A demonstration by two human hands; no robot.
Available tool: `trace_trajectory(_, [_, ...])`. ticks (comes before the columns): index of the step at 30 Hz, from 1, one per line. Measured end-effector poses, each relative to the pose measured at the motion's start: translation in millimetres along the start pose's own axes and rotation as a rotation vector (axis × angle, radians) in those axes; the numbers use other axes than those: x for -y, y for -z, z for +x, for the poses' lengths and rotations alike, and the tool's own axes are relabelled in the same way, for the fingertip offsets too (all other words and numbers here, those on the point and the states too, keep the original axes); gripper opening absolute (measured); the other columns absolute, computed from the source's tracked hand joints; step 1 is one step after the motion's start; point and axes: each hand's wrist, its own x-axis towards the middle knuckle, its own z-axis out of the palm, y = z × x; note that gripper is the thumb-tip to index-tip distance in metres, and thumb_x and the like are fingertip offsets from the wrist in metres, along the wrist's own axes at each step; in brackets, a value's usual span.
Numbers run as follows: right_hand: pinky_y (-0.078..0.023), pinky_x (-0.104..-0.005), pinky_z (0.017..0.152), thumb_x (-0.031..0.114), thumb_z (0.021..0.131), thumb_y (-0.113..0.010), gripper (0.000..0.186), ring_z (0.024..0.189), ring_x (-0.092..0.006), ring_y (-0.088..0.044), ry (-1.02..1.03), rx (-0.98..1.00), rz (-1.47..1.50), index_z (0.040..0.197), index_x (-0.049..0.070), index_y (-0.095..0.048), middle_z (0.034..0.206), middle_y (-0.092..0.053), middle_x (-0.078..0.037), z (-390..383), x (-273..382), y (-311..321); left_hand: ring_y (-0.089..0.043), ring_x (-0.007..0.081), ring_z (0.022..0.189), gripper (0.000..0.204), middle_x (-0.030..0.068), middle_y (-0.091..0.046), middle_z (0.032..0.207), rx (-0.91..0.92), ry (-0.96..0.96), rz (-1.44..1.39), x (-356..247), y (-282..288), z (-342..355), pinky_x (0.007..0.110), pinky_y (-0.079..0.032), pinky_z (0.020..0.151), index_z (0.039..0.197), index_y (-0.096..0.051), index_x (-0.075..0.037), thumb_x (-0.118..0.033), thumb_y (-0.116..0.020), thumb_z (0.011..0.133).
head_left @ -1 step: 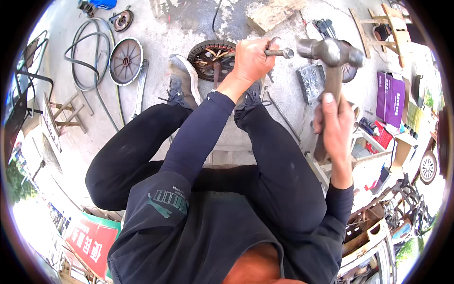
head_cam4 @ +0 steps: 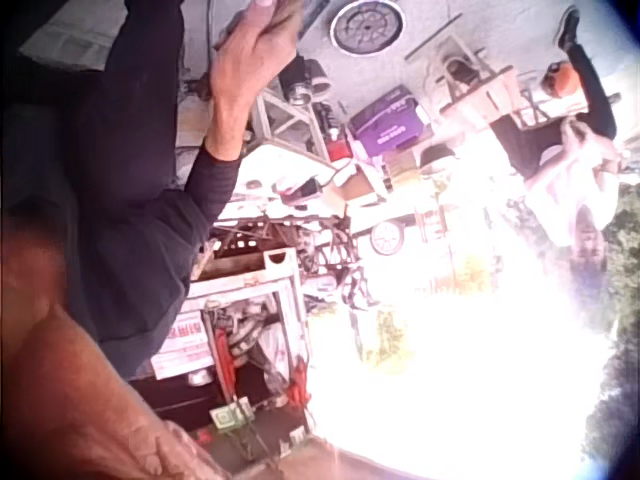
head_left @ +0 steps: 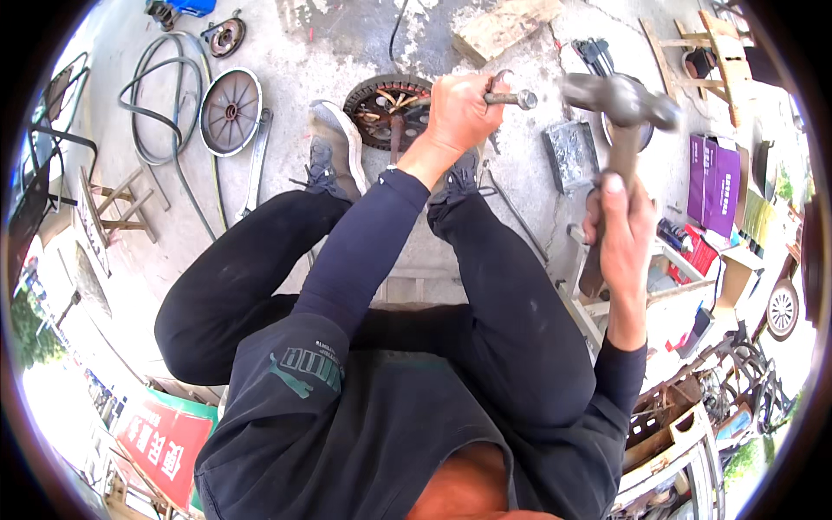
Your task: The person removes a tire from a wheel hub, then uses a hammer and chisel to drive out pins from the hub assembly. The person repeatedly strikes the pins and removes them one by one.
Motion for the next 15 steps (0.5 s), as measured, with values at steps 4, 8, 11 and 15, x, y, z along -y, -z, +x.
trace_trajectory(4, [-0.044, -0.0285, 0.049, 0.043, 0.108, -0.045, 0.048, 0.052, -0.0149, -0.05, 0.232, -0.424, 0.279, 0.115, -0.003, -0.053, 0.072, -0.052, -0.008, -11.0, 9.8, 21.6, -0.061, 0.04, 0.058, 0.024, 0.018, -0.06, 0.062, 0.014, 0.04, 0.031, -0.9, 0.7, -2.0, 0.043, -0.047, 0.05, 0.066, -0.063, -0.005, -0.017, -0.072, 0.084])
trace_trajectory(8, [-0.043, -0.0273, 0.05, 0.034, 0.108, -0.047, 0.04, 0.054, -0.0142, -0.054, 0.524, -0.274, 0.108, 0.107, -0.005, -0.056, 0.072, -0.056, -0.008, -6.4, -10.1, 9.3, -0.062, 0.0391, 0.058, 0.025, 0.0177, -0.061, 0.063, 0.039, 0.063, 0.056, 1.5, 3.2, -3.4, 0.043, -0.048, 0.05, 0.065, -0.062, -0.004, -0.015, -0.071, 0.085])
trace_trajectory(11, [-0.041, -0.0253, 0.047, 0.031, 0.107, -0.053, 0.034, 0.052, -0.0092, -0.052, -0.001, 0.113, -0.049, 0.1, -0.002, -0.058, 0.069, -0.056, -0.004, -0.5, -22.5, 4.9, -0.063, 0.0386, 0.06, 0.022, 0.0175, -0.062, 0.064, -0.01, -0.033, -0.055, 3.4, 3.3, -2.9, 0.043, -0.049, 0.051, 0.066, -0.064, -0.005, -0.015, -0.071, 0.084])
trace_trajectory(15, [-0.041, -0.0247, 0.047, 0.042, 0.107, -0.051, 0.045, 0.052, -0.0083, -0.051, 0.201, -0.158, 0.054, 0.106, -0.002, -0.059, 0.069, -0.056, -0.003, -15.0, -3.2, 35.1, -0.063, 0.039, 0.061, 0.022, 0.0184, -0.062, 0.064, 0.009, -0.029, 0.046, 1.1, 2.4, -7.3, 0.044, -0.049, 0.053, 0.066, -0.063, -0.005, -0.015, -0.071, 0.084])
